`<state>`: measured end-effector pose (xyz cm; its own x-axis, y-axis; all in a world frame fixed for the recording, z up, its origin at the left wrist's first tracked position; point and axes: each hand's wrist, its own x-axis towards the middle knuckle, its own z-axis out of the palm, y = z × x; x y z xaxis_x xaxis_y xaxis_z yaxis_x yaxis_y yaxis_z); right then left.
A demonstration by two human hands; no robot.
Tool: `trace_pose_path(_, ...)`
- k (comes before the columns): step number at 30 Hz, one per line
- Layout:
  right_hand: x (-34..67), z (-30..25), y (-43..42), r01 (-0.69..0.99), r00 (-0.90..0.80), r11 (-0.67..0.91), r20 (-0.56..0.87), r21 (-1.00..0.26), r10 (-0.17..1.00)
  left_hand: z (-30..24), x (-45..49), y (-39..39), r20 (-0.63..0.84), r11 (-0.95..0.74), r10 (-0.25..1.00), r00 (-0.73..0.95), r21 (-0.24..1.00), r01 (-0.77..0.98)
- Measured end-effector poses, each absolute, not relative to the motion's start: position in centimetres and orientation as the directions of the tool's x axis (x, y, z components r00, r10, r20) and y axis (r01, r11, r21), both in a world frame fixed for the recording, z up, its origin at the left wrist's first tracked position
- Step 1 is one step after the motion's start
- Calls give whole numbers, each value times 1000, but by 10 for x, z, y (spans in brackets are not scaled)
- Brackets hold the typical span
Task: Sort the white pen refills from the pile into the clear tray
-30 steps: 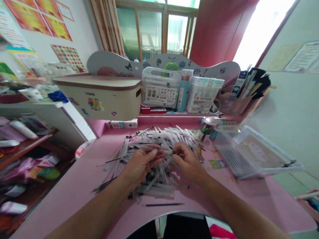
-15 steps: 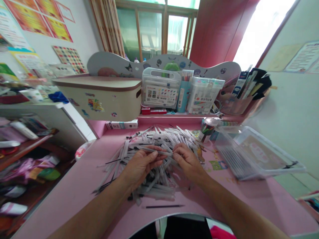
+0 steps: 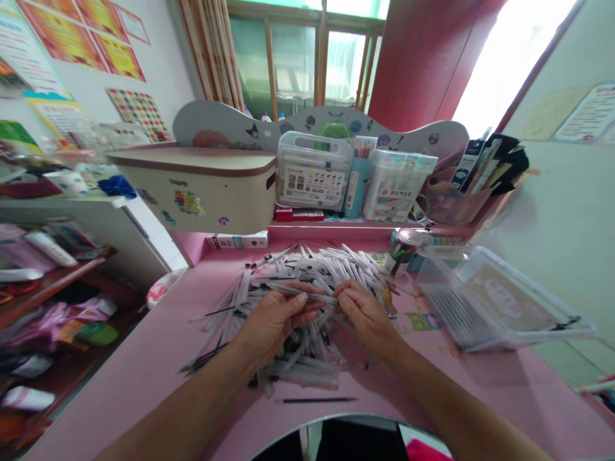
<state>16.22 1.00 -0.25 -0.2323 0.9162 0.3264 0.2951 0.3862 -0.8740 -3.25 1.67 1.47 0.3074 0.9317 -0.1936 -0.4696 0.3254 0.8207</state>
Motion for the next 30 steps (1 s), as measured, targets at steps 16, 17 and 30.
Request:
trace_pose_path(16,164,-4,9,255,-207,376,329,-891,921,14,-34,17,-170,301,937,304,835,-460)
trace_pose_path(17,164,-4,9,243,-204,370,326,-897,923,14,-34,17,-167,298,938,305,837,-458)
trace_pose_path(30,164,-1,10,297,-236,436,378,-849,895,13,-35,17,-72,172,962,263,908,-381)
